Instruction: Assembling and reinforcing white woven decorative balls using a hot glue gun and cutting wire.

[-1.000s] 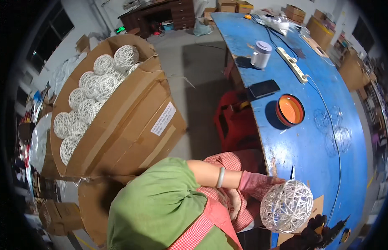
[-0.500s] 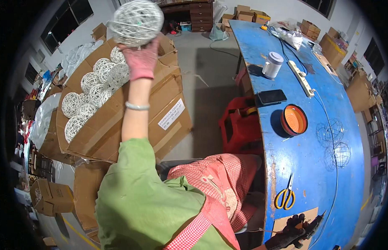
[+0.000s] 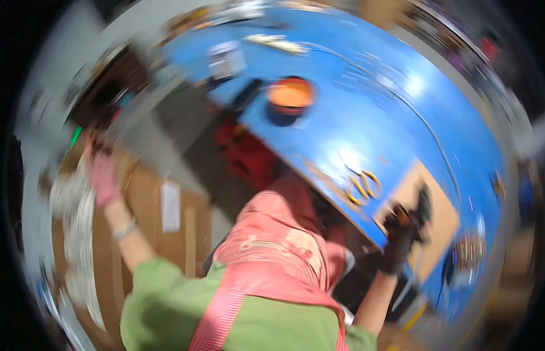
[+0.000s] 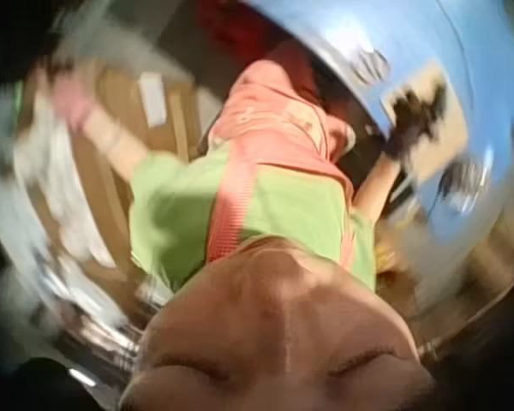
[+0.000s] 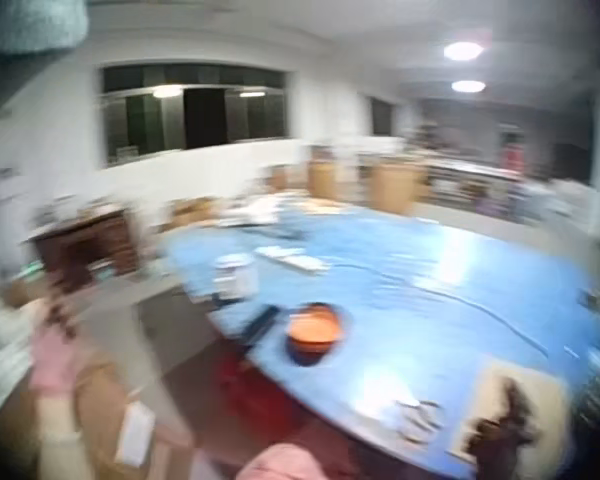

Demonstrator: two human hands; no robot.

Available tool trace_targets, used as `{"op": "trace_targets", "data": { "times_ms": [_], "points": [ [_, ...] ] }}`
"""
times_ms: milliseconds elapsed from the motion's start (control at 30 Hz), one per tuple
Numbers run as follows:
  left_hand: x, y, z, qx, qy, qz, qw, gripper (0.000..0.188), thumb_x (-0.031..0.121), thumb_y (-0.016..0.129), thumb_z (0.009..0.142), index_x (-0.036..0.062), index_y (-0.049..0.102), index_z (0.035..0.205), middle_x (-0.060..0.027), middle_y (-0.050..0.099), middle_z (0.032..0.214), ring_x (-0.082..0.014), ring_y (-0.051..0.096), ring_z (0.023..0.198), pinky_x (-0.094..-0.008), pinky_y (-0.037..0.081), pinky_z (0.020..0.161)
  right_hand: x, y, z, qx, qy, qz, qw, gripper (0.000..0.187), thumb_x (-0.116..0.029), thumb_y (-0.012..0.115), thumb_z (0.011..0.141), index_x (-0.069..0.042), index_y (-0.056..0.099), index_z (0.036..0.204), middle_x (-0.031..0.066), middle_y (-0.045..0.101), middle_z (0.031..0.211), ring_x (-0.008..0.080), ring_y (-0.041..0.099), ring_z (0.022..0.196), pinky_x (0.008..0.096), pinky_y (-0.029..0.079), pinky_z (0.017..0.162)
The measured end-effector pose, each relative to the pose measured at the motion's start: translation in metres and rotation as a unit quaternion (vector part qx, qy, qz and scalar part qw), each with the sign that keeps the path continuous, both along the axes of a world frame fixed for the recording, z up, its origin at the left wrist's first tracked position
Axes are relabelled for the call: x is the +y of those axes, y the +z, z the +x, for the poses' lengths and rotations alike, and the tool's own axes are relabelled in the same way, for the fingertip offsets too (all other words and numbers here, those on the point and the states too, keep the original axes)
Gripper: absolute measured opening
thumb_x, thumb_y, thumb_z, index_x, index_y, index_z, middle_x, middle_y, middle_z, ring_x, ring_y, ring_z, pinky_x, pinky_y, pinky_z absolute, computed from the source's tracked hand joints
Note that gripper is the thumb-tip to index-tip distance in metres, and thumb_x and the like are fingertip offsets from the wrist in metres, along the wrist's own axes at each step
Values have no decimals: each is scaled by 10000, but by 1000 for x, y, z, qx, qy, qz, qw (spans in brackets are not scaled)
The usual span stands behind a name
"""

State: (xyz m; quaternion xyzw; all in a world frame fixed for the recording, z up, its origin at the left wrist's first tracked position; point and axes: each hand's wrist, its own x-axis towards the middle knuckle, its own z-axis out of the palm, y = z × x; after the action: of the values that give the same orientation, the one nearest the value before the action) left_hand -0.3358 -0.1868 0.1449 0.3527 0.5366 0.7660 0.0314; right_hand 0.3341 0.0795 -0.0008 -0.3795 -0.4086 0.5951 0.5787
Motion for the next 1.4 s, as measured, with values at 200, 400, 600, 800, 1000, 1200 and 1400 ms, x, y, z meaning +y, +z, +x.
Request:
{"op": "trace_targets", "data": {
  "times_ms": [200,400,600,800,1000,1200,1400],
  "points": [
    [130,-59,151,-546,-380,34,746,172,211,568,982,45,602,1013,-50,613,904,-132,584,820,-261,516,684,-24,25,-33,147,-13,-102,984,431,-500,527,962,-125,539,1175,94,617,960,174,597,733,284,485,630],
    [206,-143,327,-558,-581,-161,571,140,137,591,938,82,544,818,-21,488,788,-126,438,738,-260,388,662,-34,-2,26,178,-86,-175,965,460,-550,531,936,-133,548,1130,136,638,969,211,612,718,320,501,534],
    [194,-121,409,-488,-707,-250,448,188,222,602,951,65,556,856,-38,497,844,-144,458,791,-272,412,745,-3,2,108,-171,-49,-340,924,687,-671,410,929,-78,528,1253,107,642,763,213,642,660,313,499,526],
    [205,-125,360,-404,-634,-297,589,145,173,589,959,28,583,963,-58,532,927,-145,500,813,-262,464,742,0,51,154,-767,-94,-150,616,663,-663,424,882,-90,704,1064,224,661,1102,380,645,1003,463,494,882],
    [204,-174,312,-455,-592,-340,572,214,189,635,933,41,592,1081,-43,538,1038,-147,495,935,-260,437,791,-133,75,136,-702,-143,-85,693,393,-468,532,917,-134,696,1043,111,698,1011,304,659,916,381,510,821],
    [204,-179,333,-450,-629,-367,517,208,211,597,956,47,611,1085,-56,566,1041,-152,525,917,-267,470,796,-246,-63,114,-672,-15,-300,677,393,-469,553,876,-138,715,1013,111,679,1099,305,631,1032,412,494,898],
    [202,-180,381,-454,-738,-315,387,512,409,567,950,5,546,1263,-93,554,1262,-201,493,1203,-289,441,966,-289,-257,84,-832,76,-267,479,378,-212,522,855,-66,674,1169,115,552,1333,298,425,1318,526,323,1081]
  ]
}}
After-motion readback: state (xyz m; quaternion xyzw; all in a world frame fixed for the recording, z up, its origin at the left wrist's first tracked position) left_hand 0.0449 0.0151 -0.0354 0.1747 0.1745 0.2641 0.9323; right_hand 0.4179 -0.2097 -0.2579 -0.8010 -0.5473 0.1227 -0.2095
